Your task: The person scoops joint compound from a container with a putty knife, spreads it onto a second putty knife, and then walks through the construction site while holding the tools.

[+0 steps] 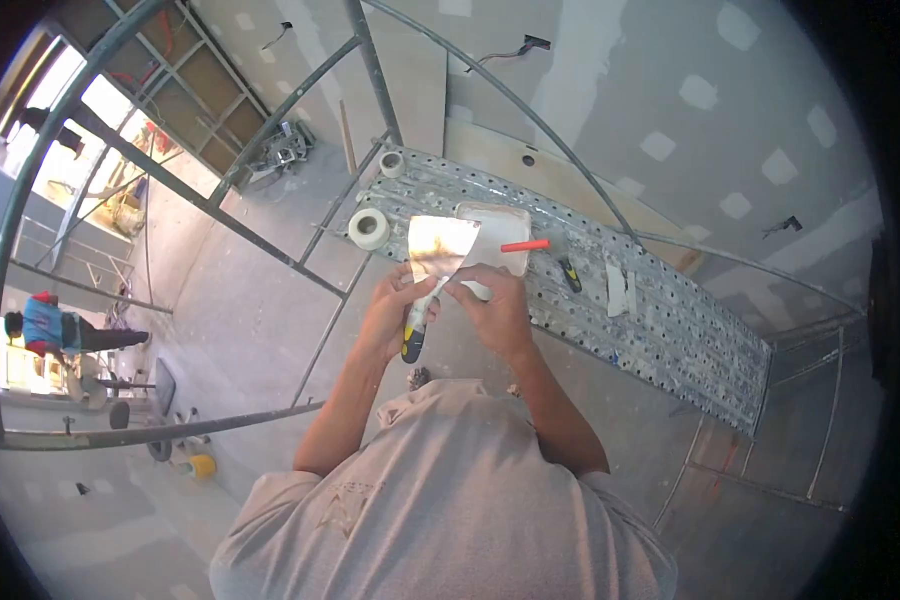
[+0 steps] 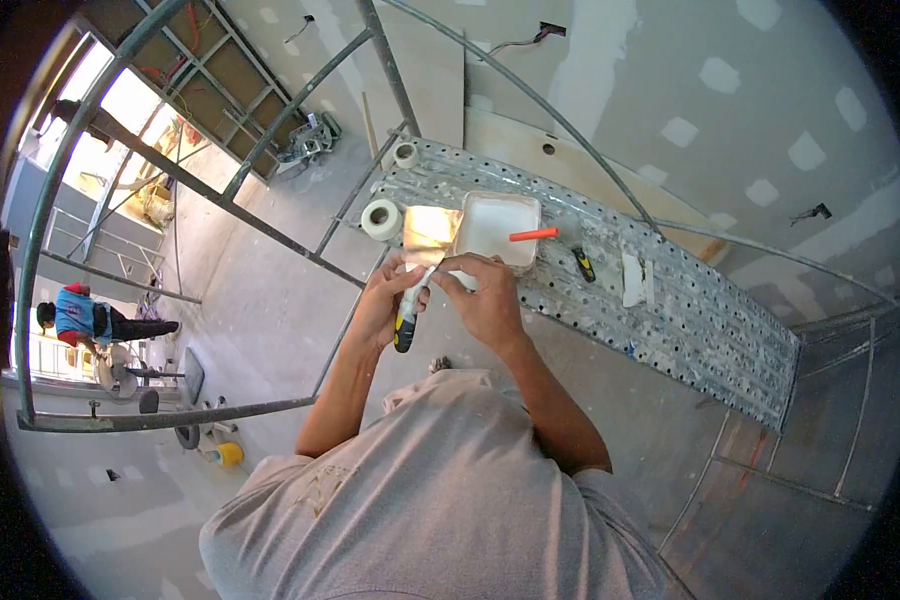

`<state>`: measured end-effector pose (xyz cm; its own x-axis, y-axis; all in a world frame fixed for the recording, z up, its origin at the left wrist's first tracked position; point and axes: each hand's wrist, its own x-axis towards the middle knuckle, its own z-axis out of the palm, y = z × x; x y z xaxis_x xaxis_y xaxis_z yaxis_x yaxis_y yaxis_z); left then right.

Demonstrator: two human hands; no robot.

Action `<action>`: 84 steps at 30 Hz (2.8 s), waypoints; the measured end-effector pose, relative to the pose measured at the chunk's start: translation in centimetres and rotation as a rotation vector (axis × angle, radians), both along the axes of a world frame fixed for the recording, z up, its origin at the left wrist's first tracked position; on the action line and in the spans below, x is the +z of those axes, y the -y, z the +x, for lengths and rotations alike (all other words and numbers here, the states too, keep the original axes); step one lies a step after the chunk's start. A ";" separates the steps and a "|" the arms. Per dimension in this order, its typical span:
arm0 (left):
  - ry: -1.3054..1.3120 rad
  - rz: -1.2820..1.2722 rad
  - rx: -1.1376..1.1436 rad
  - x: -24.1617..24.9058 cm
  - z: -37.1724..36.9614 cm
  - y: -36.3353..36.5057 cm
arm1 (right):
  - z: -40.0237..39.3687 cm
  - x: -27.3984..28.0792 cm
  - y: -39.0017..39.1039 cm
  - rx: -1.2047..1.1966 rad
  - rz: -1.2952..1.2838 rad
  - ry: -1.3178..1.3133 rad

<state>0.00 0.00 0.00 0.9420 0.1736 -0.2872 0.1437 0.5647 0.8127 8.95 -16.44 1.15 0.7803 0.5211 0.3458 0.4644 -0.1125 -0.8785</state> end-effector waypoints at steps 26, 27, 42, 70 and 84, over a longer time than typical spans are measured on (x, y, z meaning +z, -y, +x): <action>0.005 0.567 0.100 1.1 -1.3 -0.7 | -0.5 4.2 0.7 0.253 0.084 -0.205; 0.003 0.571 0.094 1.1 -1.3 -0.5 | -0.6 4.4 0.5 0.249 0.089 -0.208; 0.023 0.492 0.301 3.1 -0.7 1.7 | -1.2 3.0 -0.5 -0.113 -0.088 -0.067; 0.039 0.101 0.073 1.8 -0.2 -0.4 | 0.2 0.5 0.6 0.178 0.107 -0.435; -0.136 0.652 -0.054 -1.9 -0.5 0.3 | -1.7 1.3 -0.3 0.116 0.042 -0.325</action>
